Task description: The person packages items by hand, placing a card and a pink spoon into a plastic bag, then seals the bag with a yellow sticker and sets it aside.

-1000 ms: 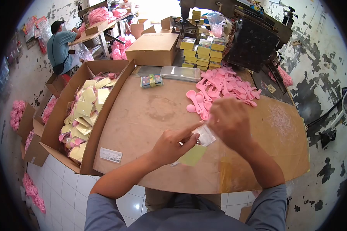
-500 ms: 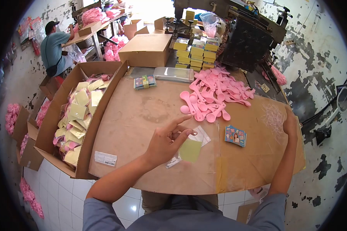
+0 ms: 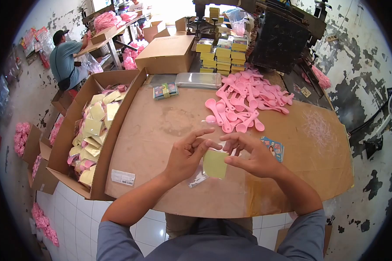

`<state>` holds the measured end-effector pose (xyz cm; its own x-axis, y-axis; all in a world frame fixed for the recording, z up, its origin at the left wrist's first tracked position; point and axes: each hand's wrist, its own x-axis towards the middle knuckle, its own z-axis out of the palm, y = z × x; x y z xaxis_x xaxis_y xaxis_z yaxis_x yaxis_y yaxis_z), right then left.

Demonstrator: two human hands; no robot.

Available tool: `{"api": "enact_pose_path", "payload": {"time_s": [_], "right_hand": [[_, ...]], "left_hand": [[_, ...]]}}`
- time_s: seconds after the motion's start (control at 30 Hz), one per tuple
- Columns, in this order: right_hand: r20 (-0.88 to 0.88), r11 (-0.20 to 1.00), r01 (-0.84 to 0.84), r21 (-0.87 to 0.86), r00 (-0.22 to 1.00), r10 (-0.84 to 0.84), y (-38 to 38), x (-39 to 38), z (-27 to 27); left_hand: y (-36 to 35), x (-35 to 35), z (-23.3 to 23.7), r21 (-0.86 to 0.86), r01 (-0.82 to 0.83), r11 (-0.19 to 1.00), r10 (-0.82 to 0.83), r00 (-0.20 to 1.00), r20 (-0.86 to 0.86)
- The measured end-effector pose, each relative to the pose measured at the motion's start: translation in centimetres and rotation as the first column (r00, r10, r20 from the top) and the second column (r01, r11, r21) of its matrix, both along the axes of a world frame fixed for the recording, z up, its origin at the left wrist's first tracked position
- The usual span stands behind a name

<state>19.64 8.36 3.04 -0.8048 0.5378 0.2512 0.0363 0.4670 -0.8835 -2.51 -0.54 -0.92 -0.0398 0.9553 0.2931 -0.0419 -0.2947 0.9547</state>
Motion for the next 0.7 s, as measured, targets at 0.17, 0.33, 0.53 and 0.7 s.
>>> {"api": "enact_pose_path", "payload": {"time_s": [0.17,0.33,0.53,0.7], "right_hand": [[-0.062,0.933,-0.018,-0.359,0.998,-0.005,1.5,-0.3,-1.9],[-0.085,0.915,0.051,-0.399,0.992,-0.093,1.8,0.1,-2.0],[-0.128,0.894,0.035,-0.446,0.987,-0.102,3.0,0.7,-3.3],[-0.182,0.922,0.012,-0.388,0.979,-0.089,3.5,0.9,-3.9]], "left_hand": [[0.2,-0.1,0.2,-0.075,0.071,0.995,-0.062,0.991,0.116],[0.3,0.4,-0.5,-0.146,0.056,0.988,-0.04,0.993,0.109],[0.5,-0.1,-0.7,-0.213,0.056,0.975,-0.033,0.993,0.11],[0.7,-0.5,-1.0,-0.134,0.025,0.991,-0.031,0.998,-0.05]]}}
